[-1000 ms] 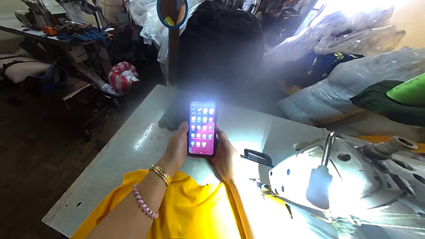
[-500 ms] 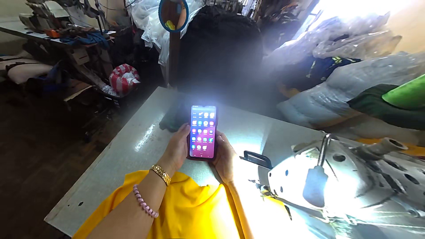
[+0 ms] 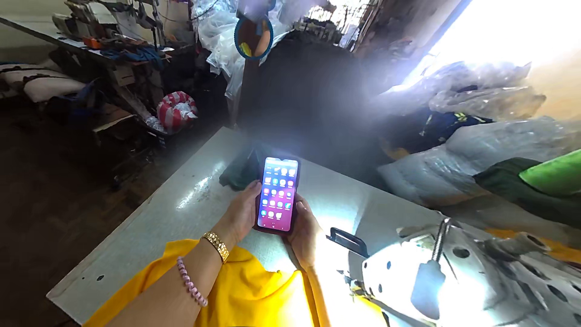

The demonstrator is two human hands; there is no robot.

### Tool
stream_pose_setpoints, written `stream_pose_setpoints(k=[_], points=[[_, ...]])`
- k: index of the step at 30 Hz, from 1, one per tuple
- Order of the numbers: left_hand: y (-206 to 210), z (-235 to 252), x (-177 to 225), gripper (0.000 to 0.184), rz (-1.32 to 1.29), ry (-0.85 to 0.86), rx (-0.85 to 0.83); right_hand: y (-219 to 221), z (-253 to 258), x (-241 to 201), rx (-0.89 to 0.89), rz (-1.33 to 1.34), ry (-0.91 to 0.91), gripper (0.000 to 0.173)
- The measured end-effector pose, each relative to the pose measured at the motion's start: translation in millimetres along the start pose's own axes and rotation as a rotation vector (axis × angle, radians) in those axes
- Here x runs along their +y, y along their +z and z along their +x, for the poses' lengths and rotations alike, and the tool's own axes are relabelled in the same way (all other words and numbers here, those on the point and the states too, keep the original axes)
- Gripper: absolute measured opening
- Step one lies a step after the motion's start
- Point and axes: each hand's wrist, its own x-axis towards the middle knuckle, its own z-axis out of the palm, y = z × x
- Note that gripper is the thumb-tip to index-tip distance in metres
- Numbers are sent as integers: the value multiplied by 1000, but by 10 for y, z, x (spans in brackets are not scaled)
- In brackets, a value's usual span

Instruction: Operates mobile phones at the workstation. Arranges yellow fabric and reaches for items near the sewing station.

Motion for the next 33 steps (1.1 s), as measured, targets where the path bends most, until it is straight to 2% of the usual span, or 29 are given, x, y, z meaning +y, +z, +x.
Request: stream_pose_setpoints(k=[5,8,12,15,18,23,33], points=[[-27,-11,-32,50,63,2,-45,-44,-17,42,-11,-88,-21,46],[-28,-24,-9,50,71,-10,-25,-7,11,68,36,-149,-54,56],[-40,-23,-1,48,78,-9,-43,20,27,106,96,-158,-86,31],[-11,-72,13,51,134,-8,-36,8,4,97,81,-148,-62,37],[-5,-98,25,49,138,-11,-39,61,-24,52,109,-191,-39,33],[-15,-97,51,48,118,-20,-62,79,13,89,129,-215,-99,26],[4,-125,66,48,128,-25,-37,126,18,34,209,-309,-68,34]])
